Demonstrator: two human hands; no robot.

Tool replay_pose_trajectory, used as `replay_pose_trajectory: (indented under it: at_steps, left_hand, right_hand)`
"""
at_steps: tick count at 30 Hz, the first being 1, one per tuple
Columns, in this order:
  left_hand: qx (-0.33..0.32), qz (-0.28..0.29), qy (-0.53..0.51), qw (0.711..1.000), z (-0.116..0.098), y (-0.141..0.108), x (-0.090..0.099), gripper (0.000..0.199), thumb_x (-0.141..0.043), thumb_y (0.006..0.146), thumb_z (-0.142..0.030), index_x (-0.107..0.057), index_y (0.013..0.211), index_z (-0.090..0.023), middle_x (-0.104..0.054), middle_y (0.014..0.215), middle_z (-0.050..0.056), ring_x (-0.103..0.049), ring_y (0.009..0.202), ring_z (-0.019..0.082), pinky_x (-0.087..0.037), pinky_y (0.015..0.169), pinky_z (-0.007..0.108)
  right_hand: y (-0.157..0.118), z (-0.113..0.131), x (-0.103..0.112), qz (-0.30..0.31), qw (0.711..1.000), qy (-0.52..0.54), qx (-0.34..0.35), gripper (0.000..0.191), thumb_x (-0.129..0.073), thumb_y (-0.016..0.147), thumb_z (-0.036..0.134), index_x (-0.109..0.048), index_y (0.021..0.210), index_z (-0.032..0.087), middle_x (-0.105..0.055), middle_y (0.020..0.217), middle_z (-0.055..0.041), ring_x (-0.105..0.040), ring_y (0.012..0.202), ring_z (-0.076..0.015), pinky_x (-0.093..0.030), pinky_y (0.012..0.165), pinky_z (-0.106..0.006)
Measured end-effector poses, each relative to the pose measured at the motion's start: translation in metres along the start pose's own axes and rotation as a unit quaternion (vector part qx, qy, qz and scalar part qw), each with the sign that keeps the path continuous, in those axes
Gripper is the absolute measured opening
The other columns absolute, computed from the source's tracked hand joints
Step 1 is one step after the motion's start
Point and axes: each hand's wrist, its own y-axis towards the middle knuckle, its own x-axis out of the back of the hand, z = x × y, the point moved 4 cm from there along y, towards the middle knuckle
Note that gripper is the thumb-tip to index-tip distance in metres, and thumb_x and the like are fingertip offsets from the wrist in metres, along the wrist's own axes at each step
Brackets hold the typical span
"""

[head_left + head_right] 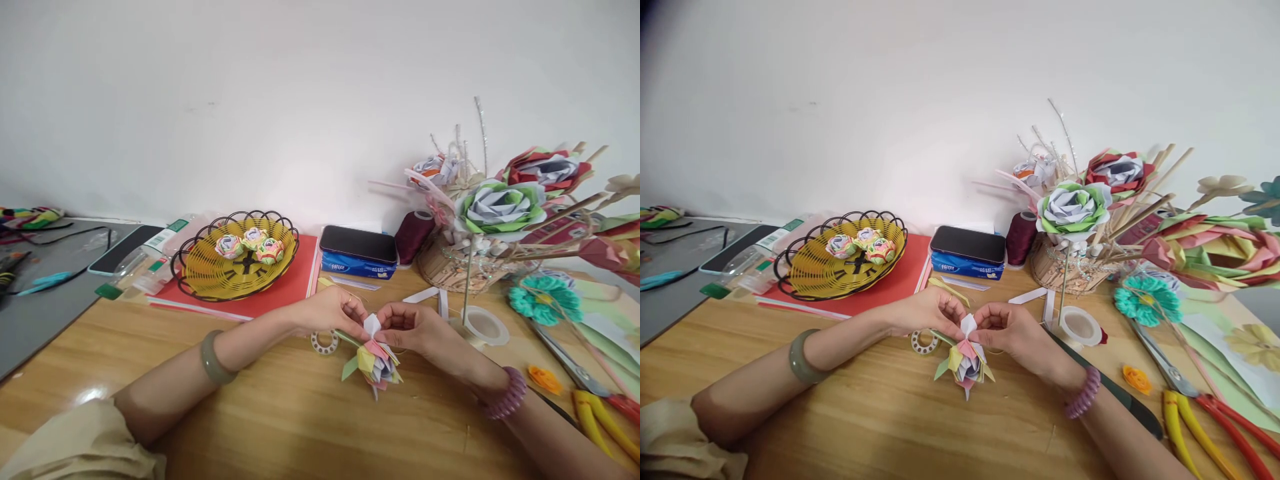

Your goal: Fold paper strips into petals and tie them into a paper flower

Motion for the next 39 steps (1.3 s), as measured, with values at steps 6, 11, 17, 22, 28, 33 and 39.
replay_pose_trajectory:
  at_steps: [6,11,17,22,28,33,39]
  left_hand:
    - [0.005,-0.012,0.023,1.0,0.0039,0.0015,0.0021,0.02,-0.072,0.053,-0.019,-0.064,0.07,-0.012,-0.061,0.064,-0.001,-0.052,0.057,0.007,-0.041,0.06,0.021]
    - [-0.001,-0.011,0.048,0.999,0.0053,0.0032,0.001,0.019,-0.072,0.054,-0.021,-0.064,0.068,-0.011,-0.06,0.064,-0.001,-0.051,0.056,0.006,-0.041,0.058,0.02]
    - [0.0,0.006,0.046,0.999,0.001,0.0007,-0.0007,0.018,-0.071,0.055,-0.018,-0.063,0.07,-0.011,-0.06,0.065,-0.001,-0.051,0.057,0.006,-0.04,0.058,0.02]
    - [0.008,0.013,0.016,1.0,-0.0009,-0.0006,-0.0014,0.019,-0.071,0.055,-0.018,-0.063,0.07,-0.011,-0.061,0.065,-0.001,-0.052,0.056,0.006,-0.041,0.059,0.02]
    - [0.001,-0.018,0.018,1.0,0.0015,0.0026,-0.0012,0.019,-0.071,0.053,-0.017,-0.063,0.068,-0.011,-0.06,0.062,-0.001,-0.052,0.054,0.005,-0.04,0.055,0.018]
    - [0.023,-0.062,0.022,0.998,0.0012,0.0037,-0.0019,0.02,-0.07,0.049,-0.011,-0.06,0.066,-0.01,-0.059,0.059,-0.001,-0.052,0.053,0.006,-0.041,0.052,0.018]
    - [0.011,-0.112,0.087,0.99,-0.0027,0.0011,-0.0041,0.016,-0.068,0.051,-0.011,-0.058,0.064,-0.01,-0.058,0.058,-0.001,-0.051,0.051,0.006,-0.041,0.051,0.018]
  right_hand:
    - [-0.0009,-0.0003,-0.001,-0.007,1.0,-0.003,-0.006,0.023,-0.071,0.06,0.032,-0.059,0.07,0.016,-0.061,0.064,0.0023,-0.055,0.058,-0.0109,-0.04,0.055,-0.024]
    - [-0.0008,-0.0009,-0.0021,0.002,1.0,0.001,-0.011,0.02,-0.072,0.058,0.026,-0.058,0.068,0.015,-0.06,0.062,0.0031,-0.054,0.058,-0.0099,-0.039,0.057,-0.023]
    - [0.0014,-0.0033,-0.0035,0.013,1.0,0.01,-0.01,0.019,-0.07,0.061,0.027,-0.057,0.068,0.015,-0.058,0.061,0.0044,-0.052,0.056,-0.0082,-0.038,0.056,-0.022]
    - [0.0008,-0.0028,-0.0033,0.009,1.0,0.01,-0.013,0.022,-0.071,0.059,0.029,-0.056,0.067,0.015,-0.058,0.062,0.0035,-0.051,0.056,-0.0089,-0.037,0.056,-0.023]
    - [0.002,-0.0053,-0.0018,-0.004,1.0,-0.002,-0.012,0.024,-0.072,0.056,0.026,-0.054,0.066,0.015,-0.057,0.062,0.0028,-0.05,0.057,-0.0096,-0.036,0.055,-0.023]
    - [0.0031,-0.0077,-0.0022,-0.012,1.0,-0.021,0.002,0.021,-0.069,0.06,0.027,-0.052,0.064,0.015,-0.055,0.062,0.0029,-0.049,0.057,-0.0095,-0.035,0.054,-0.023]
    - [0.0042,-0.0098,-0.0024,-0.008,0.999,-0.035,0.024,0.019,-0.066,0.065,0.028,-0.052,0.067,0.016,-0.055,0.063,0.0031,-0.049,0.058,-0.0094,-0.037,0.055,-0.022]
